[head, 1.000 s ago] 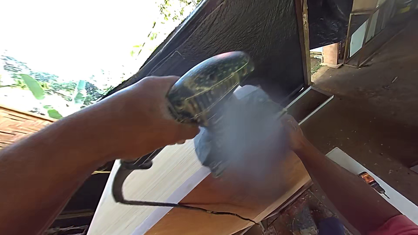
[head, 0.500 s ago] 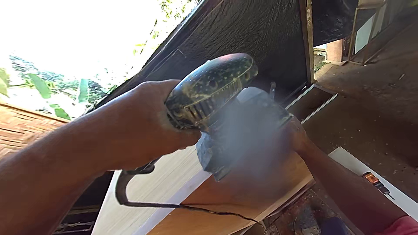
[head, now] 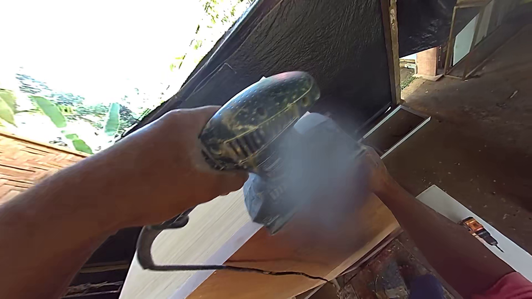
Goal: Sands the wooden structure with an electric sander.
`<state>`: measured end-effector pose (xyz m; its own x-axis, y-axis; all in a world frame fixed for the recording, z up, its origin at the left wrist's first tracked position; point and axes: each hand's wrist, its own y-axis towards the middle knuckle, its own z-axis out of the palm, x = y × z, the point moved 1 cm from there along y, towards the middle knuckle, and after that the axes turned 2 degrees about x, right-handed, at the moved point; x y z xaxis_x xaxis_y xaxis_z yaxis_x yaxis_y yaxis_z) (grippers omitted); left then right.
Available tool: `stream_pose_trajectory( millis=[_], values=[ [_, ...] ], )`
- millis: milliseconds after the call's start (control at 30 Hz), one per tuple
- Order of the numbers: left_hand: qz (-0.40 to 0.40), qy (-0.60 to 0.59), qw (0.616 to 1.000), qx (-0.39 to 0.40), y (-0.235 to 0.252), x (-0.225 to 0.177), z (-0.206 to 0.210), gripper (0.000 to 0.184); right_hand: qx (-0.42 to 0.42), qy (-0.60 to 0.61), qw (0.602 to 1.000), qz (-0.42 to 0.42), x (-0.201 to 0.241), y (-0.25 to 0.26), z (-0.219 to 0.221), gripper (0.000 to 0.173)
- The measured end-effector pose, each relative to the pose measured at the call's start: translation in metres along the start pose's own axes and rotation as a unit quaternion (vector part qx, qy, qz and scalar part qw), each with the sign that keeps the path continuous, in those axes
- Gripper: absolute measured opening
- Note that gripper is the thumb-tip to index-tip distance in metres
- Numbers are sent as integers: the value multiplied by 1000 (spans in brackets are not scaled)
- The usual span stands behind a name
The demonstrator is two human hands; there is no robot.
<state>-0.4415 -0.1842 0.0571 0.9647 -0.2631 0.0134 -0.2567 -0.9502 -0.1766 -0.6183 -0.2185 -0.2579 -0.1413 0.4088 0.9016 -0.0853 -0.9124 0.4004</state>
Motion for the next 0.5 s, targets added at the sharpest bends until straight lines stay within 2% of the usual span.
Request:
stream_pose_trajectory(
  millis=[67, 133, 200, 367, 433, 500],
  values=[
    [-5, -9, 1000, -13, -16, 10, 4, 47, 6, -13, 1000, -26, -3, 3, 2, 58],
    [-36, 7, 999, -17, -22, 12, 3, 48, 9, -22, 1000, -19, -2, 3, 2, 59],
    [-30, 22, 999, -8, -17, 14, -3, 46, 7, -22, 1000, -1, 1, 2, 2, 58],
    [24, 47, 999, 12, 11, -5, -13, 45, -2, -21, 1000, -8, -3, 2, 1, 57],
    [-2, 50, 998, 37, 11, -24, -15, 43, -10, -21, 1000, -13, -3, 0, 2, 55],
    [2, 18, 1000, 19, 6, -13, -10, 44, -9, -14, 1000, -21, -4, 0, 1, 54]
  ],
)
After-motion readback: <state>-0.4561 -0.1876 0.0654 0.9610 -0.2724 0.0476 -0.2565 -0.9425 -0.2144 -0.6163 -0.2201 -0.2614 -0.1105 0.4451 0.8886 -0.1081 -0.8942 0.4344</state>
